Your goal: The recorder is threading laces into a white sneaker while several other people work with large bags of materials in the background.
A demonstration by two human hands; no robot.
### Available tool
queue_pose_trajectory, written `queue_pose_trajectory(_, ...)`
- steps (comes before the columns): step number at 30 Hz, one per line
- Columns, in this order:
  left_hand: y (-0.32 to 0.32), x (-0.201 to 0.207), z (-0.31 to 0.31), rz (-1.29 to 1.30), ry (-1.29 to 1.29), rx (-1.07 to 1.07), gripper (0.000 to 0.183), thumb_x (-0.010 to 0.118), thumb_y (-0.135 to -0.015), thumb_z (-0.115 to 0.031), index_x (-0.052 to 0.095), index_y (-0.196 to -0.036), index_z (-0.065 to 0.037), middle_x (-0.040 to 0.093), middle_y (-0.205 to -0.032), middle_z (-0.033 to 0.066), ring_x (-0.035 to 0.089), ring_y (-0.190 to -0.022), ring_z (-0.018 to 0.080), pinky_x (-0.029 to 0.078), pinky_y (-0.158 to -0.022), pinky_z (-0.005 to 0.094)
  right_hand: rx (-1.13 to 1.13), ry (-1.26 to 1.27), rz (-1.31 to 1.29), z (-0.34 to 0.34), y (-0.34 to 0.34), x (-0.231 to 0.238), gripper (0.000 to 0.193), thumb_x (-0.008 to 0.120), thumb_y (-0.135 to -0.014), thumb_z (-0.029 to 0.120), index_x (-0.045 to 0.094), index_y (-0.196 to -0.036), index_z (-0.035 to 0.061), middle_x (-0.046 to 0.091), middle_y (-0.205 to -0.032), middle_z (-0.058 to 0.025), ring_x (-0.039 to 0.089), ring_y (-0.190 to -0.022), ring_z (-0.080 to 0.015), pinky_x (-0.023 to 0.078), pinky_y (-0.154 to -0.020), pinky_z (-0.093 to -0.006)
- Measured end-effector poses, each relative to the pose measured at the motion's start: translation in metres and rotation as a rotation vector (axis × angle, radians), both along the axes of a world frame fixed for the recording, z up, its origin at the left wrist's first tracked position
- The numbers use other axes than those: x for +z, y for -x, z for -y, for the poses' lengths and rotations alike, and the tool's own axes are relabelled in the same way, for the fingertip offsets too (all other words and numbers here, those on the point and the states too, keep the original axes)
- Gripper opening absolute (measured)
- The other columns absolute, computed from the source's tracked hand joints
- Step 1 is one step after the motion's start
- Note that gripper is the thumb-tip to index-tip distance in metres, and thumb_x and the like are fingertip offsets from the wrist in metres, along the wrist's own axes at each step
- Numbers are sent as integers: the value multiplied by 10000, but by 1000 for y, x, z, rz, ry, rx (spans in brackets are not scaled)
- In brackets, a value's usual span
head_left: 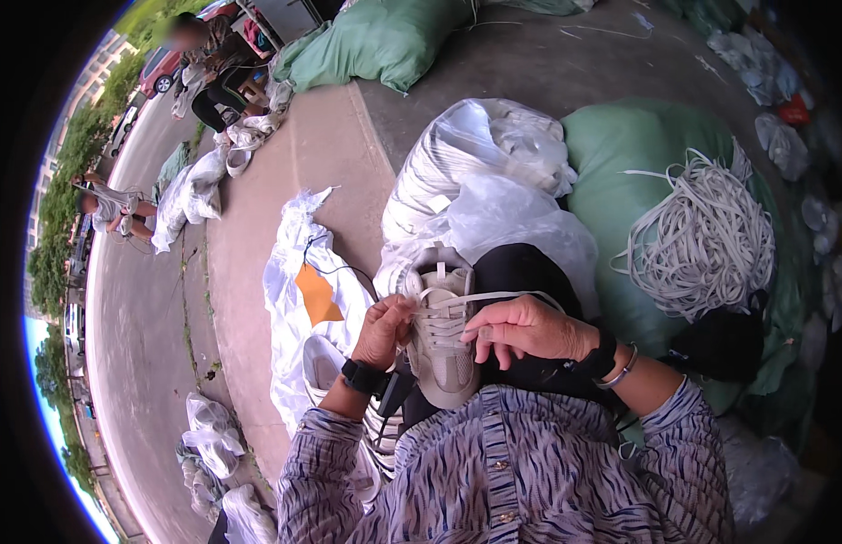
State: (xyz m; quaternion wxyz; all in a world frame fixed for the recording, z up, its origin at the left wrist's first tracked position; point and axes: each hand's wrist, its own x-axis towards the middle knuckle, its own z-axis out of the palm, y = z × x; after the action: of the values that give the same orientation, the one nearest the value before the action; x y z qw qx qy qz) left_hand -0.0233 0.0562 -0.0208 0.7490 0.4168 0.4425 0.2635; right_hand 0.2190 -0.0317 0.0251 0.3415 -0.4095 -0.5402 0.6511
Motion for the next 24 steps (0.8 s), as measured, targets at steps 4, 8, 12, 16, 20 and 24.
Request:
queue_pose_trajectory(4, -2, 4, 7, -179, -149, -55, 157, 634, -856, -180, 527, -770, -104, 435, -607, -73, 337, -480, 28, 277, -443, 188, -249, 124, 13, 6, -63, -8, 235, 464, -933, 156, 602, -1056, 10, 645, -741, -79, 507, -437, -68, 398, -438, -176)
queue_pose_trajectory(8, -7, 17, 11, -40, -96, -34, 226, 637, -839, -117, 478, -1000, -106, 486, -736, -62, 381, -541, 18, 278, -457, 172, -787, 170, -32, 43, -189, -24, 280, 470, -941, 223, 563, -1118, 27, 560, -645, -48, 365, -383, -51, 287, -368, -174)
queue_pose_trajectory(12, 0, 0, 11, -64, -87, 11, 185, 587, -852, -97, 494, -1012, -102, 476, -718, -59, 375, -530, 18, 274, -451, 174, -1361, 50, 53, 95, -277, -58, 294, 508, -919, 226, 568, -1137, 39, 525, -637, -14, 305, -389, -38, 215, -355, -185)
queue_pose_trajectory(16, 11, -3, 10, -25, 18, 93, 114, 498, -890, -122, 527, -992, -82, 466, -702, -52, 353, -503, 18, 275, -447, 174, -1141, 131, 335, 64, -213, -64, 253, 523, -911, 229, 571, -1046, 20, 507, -536, -22, 335, -380, -53, 263, -366, -205)
queue_pose_trajectory(20, -2, 22, 6, -286, -381, 44, 205, 428, -956, -209, 569, -1019, -73, 491, -635, -24, 410, -509, 41, 357, -472, 204, -672, 123, 415, 13, -116, -36, 134, 538, -874, 140, 576, -941, 30, 557, -579, -35, 486, -430, -99, 378, -428, -244)
queue_pose_trajectory(24, -36, 57, 3, -816, -1103, -375, 164, 553, -882, -194, 582, -1027, -123, 629, -740, 69, 642, -699, 239, 493, -597, 323, -553, -223, 311, -18, -46, -33, 131, 576, -851, 82, 652, -927, 7, 647, -708, -74, 581, -537, -113, 471, -509, -241)
